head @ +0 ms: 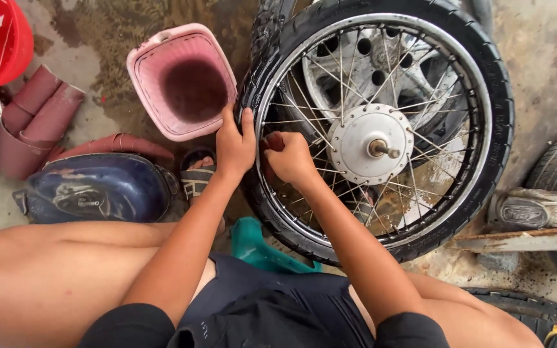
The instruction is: The person sits on a small stool and scrubs a motorcycle wheel with a sponge. They repeatedly dip the sponge into a pink bucket of water and scrub the tire and spokes of the wheel.
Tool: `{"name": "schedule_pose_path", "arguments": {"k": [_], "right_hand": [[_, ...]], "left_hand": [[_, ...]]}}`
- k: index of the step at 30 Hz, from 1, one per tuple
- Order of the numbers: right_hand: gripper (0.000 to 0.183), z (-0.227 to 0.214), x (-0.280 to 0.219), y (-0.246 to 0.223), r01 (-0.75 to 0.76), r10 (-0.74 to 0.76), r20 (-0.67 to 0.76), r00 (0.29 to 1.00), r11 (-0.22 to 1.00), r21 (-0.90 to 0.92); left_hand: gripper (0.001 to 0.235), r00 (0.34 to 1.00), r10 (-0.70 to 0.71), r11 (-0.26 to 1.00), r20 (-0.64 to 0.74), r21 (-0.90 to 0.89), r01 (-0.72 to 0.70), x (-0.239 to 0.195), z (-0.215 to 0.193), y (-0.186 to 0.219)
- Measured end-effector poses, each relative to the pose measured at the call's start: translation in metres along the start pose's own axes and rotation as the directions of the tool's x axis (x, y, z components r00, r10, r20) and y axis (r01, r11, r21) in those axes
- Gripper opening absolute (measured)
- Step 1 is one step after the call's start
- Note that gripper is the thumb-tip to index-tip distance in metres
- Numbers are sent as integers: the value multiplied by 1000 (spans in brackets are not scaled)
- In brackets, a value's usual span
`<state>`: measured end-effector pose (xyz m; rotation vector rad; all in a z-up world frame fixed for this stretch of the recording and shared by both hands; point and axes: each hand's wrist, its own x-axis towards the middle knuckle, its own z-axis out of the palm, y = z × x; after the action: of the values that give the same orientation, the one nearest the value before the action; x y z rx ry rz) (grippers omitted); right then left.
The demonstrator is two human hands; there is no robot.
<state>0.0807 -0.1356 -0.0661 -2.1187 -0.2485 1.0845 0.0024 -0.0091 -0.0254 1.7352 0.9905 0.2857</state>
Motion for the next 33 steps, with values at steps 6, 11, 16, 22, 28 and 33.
{"name": "schedule_pose_path", "arguments": {"k": [6, 11, 16, 22, 28, 33], "right_hand": [[19, -1, 12, 5, -62, 66, -40, 997, 994, 89], [21, -15, -1, -47, -36, 45, -60, 997, 989, 143], [19, -5, -2, -29, 6, 19, -102, 995, 971, 240], [16, -11, -6, -62, -100, 113, -90, 990, 985, 139], [14, -2, 29, 5, -166, 167, -18, 986, 986, 25], [17, -7, -13, -48, -167, 170, -31, 985, 982, 90]], "left_hand": [[57, 999, 21, 1000, -31, -1, -21, 3, 3, -2], [60, 1000, 27, 1000, -3, -8, -27, 8, 0, 5], [62, 1000, 12, 1000, 17, -14, -11, 2, -3, 4], [61, 999, 8, 1000, 46, -11, -7, 5, -4, 6], [64, 996, -32, 999, 85, -37, 36, 1, -10, 10], [62, 950, -197, 980, 244, 50, 190, 16, -21, 6]]}}
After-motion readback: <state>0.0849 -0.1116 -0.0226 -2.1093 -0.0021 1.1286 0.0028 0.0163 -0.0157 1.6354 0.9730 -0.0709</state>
